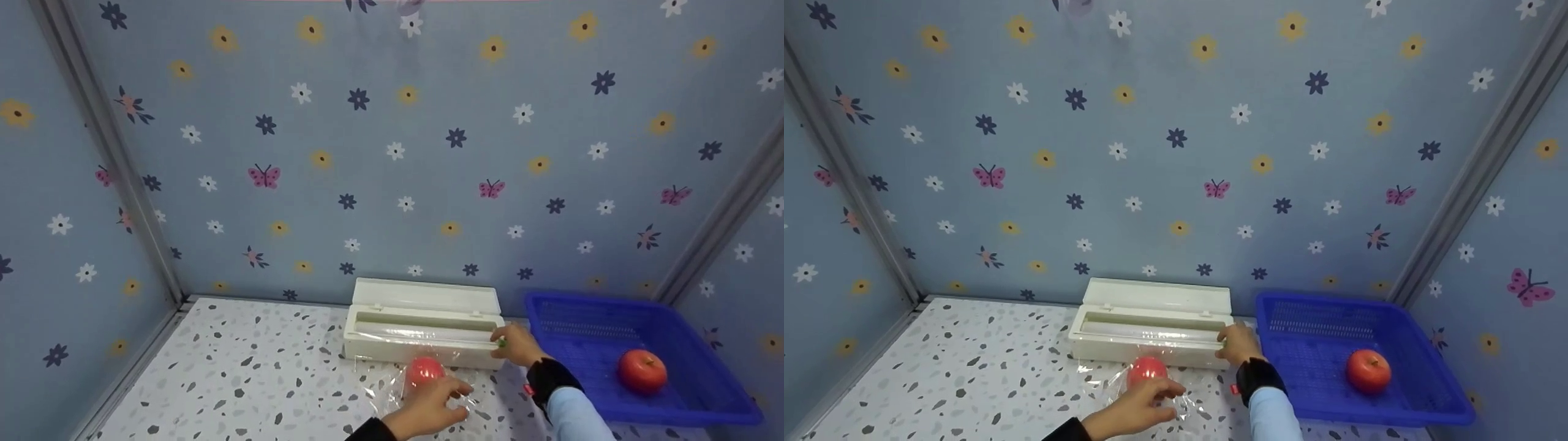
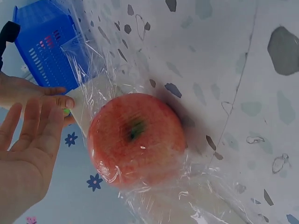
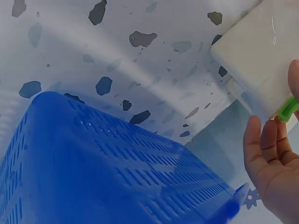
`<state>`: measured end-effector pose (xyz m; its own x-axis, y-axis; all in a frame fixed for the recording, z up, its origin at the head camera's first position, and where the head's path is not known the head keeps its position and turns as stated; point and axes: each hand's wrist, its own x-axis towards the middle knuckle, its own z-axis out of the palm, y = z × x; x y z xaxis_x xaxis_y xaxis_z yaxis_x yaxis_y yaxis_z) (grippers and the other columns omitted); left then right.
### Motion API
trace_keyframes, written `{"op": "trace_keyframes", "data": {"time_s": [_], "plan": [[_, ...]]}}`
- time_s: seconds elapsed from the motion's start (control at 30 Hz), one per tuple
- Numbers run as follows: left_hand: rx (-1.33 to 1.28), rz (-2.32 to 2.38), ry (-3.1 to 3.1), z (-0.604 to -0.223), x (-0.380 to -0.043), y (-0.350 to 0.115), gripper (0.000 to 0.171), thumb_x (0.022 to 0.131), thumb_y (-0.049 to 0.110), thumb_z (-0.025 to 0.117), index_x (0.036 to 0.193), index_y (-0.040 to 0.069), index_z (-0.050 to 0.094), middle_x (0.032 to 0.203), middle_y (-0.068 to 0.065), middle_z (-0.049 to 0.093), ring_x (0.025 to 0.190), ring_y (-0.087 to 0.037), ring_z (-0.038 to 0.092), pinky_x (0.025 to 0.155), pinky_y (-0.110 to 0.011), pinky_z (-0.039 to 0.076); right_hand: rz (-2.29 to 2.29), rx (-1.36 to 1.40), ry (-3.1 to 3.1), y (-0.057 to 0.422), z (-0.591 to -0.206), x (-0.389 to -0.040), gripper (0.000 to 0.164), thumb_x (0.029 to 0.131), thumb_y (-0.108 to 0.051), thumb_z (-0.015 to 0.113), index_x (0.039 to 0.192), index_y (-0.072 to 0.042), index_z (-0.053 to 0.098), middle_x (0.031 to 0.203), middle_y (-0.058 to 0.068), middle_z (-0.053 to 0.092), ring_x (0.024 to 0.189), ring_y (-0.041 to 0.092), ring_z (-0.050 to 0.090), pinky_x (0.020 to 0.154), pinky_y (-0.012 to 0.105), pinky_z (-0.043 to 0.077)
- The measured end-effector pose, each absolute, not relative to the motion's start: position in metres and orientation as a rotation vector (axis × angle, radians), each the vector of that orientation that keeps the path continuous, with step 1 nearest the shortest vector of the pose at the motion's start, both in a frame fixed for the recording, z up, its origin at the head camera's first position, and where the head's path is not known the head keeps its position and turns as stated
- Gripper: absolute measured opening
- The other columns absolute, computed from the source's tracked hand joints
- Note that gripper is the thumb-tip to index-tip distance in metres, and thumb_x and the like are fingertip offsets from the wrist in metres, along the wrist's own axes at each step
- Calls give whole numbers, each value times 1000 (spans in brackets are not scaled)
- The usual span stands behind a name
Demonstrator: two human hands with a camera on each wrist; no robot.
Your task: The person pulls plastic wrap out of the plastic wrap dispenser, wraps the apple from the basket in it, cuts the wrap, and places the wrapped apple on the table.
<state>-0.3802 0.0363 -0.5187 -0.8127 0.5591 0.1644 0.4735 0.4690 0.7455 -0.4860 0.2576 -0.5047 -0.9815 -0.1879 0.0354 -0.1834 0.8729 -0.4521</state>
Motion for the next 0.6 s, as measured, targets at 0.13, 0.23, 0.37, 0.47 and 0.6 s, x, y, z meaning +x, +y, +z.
{"op": "trace_keyframes", "data": {"time_s": [0.13,0.23,0.37,0.47,0.6], "plan": [[967,1255,2600,-522,-381,42,34,80,20,64,112,11,60,109,3,63,98,-12,59,81,-16,45,-774,-292,3030,260,-509,-488,25,64,-2,76,87,2,68,92,13,66,83,25,60,75,40,49],[990,1126,2702,-518,-384,50,31,80,21,64,110,14,62,107,4,63,96,-10,59,79,-17,47,-803,-277,3039,264,-511,-490,23,63,-2,77,85,1,68,89,12,64,79,23,58,73,38,48],[995,870,2889,-504,-396,65,24,82,18,61,105,16,65,103,5,64,90,-8,60,73,-18,49,-871,-290,3033,266,-515,-490,22,63,-1,77,83,2,67,81,8,61,76,19,54,71,35,47],[1039,775,2967,-498,-415,83,22,82,13,60,102,14,67,97,3,64,84,-10,61,70,-19,50,-916,-358,3015,267,-516,-488,22,63,-3,77,81,4,67,77,8,60,72,17,52,65,31,46],[1070,674,3071,-500,-446,107,18,82,10,59,97,13,69,89,1,63,78,-13,60,67,-22,49,-959,-433,2989,269,-513,-489,15,65,-2,75,76,3,67,71,6,60,64,12,47,56,24,41]]}}
